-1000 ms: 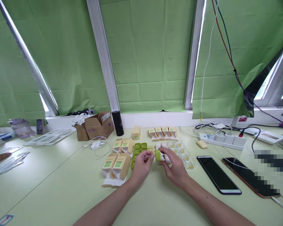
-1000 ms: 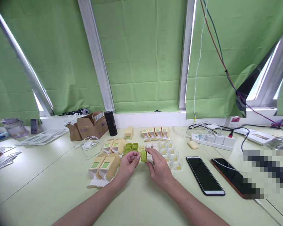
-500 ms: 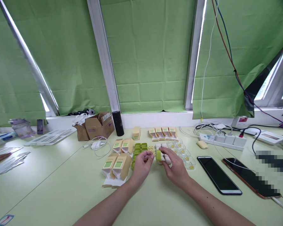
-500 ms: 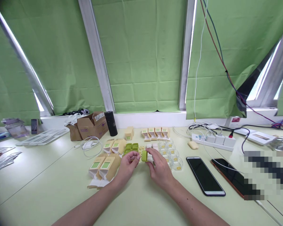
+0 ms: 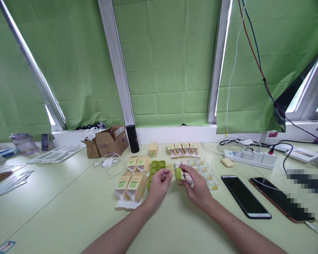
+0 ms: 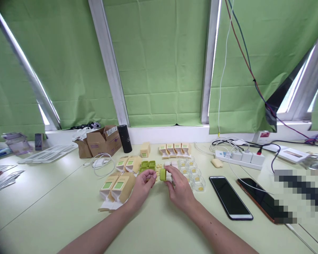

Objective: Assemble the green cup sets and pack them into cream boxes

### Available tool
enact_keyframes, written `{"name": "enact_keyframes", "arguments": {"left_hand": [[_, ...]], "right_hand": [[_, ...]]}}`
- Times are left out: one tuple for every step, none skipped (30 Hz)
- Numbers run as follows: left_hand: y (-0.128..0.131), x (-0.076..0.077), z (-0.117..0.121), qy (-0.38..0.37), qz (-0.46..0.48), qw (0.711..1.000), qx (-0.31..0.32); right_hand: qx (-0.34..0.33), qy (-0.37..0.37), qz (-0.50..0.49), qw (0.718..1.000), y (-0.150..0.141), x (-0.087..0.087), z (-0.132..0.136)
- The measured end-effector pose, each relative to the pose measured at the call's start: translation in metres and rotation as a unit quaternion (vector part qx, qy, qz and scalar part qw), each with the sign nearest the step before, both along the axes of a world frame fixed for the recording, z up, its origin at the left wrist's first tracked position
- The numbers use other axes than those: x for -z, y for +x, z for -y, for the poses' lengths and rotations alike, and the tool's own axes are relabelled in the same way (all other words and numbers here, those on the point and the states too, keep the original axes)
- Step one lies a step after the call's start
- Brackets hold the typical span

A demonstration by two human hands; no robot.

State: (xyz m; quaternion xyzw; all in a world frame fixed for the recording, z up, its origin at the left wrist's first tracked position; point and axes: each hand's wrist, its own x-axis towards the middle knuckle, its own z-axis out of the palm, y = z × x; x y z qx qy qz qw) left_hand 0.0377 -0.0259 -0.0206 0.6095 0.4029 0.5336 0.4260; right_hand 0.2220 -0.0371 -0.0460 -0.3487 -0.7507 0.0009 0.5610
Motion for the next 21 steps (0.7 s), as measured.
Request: {"name": "enact_keyframes", "arguments": {"left_hand": [[-0.0002,-0.0001,-0.0001,-0.001,-0.001,1.000,0.000],[-0.0004,-0.0003,-0.0003,-0.002,-0.001,1.000,-0.001],[-0.0006,-0.0005,-0.0004,-0.002,0.000,1.000,-0.001],[-0.0007,-0.0006,-0.0004,-0.002,0.000,1.000,-0.002],[-0.0007,-0.0007,-0.0005,-0.002,0.001,1.000,-0.002],[-0.0007,-0.0007,-0.0005,-0.002,0.002,1.000,-0.003],[-0.0007,-0.0007,-0.0005,-0.003,0.002,1.000,-0.003],[-0.0008,-0.0007,-0.0005,-0.005,0.003,1.000,-0.002],[-0.0009,-0.0007,-0.0006,-0.007,0.005,1.000,-0.001],[-0.0010,-0.0007,-0.0007,-0.009,0.008,1.000,0.000],[-0.0014,-0.0007,-0.0009,-0.011,0.012,1.000,-0.001],[-0.0018,-0.0007,-0.0012,-0.011,0.014,1.000,-0.004],[-0.0024,-0.0006,-0.0016,-0.009,0.015,1.000,-0.009],[-0.0032,-0.0005,-0.0019,-0.006,0.014,1.000,-0.017],[-0.0040,-0.0002,-0.0021,0.000,0.011,1.000,-0.025],[-0.0048,0.0001,-0.0021,0.009,0.004,0.999,-0.034],[-0.0056,0.0004,-0.0018,0.022,-0.006,0.999,-0.044],[-0.0063,0.0006,-0.0010,0.041,-0.021,0.997,-0.057],[-0.0069,0.0007,0.0003,0.066,-0.041,0.994,-0.071],[-0.0074,0.0007,0.0020,0.095,-0.061,0.990,-0.083],[-0.0077,0.0005,0.0042,0.124,-0.081,0.985,-0.092]], "right_hand": [[0.001,0.000,0.000,1.000,0.0001,-0.0001,0.0000],[0.001,0.001,0.000,1.000,0.0003,-0.0001,0.0000],[0.001,0.000,0.000,1.000,0.0005,0.0000,0.0000],[0.001,-0.001,0.001,1.000,0.0006,0.0002,0.0000],[0.001,-0.002,0.002,1.000,0.0008,0.0005,-0.0001],[0.001,-0.004,0.003,1.000,0.0010,0.0009,-0.0002],[0.002,-0.004,0.004,1.000,0.0011,0.0014,-0.0003],[0.003,-0.005,0.005,1.000,0.0012,0.0019,-0.0005],[0.004,-0.005,0.007,1.000,0.0013,0.0024,-0.0006],[0.005,-0.005,0.009,1.000,0.0014,0.0029,-0.0008],[0.007,-0.005,0.013,1.000,0.0015,0.0031,-0.0008],[0.009,-0.004,0.016,1.000,0.0016,0.0032,-0.0007],[0.013,-0.004,0.017,1.000,0.0016,0.0030,-0.0005],[0.016,-0.004,0.018,1.000,0.0018,0.0027,-0.0002],[0.020,-0.004,0.018,1.000,0.0019,0.0021,0.0002],[0.021,-0.005,0.018,1.000,0.0020,0.0014,0.0007],[0.021,-0.006,0.019,1.000,0.0022,0.0005,0.0013],[0.019,-0.007,0.020,1.000,0.0023,-0.0004,0.0019],[0.016,-0.008,0.021,1.000,0.0025,-0.0013,0.0025],[0.011,-0.008,0.022,1.000,0.0025,-0.0022,0.0030],[0.007,-0.007,0.024,1.000,0.0025,-0.0029,0.0034]]}}
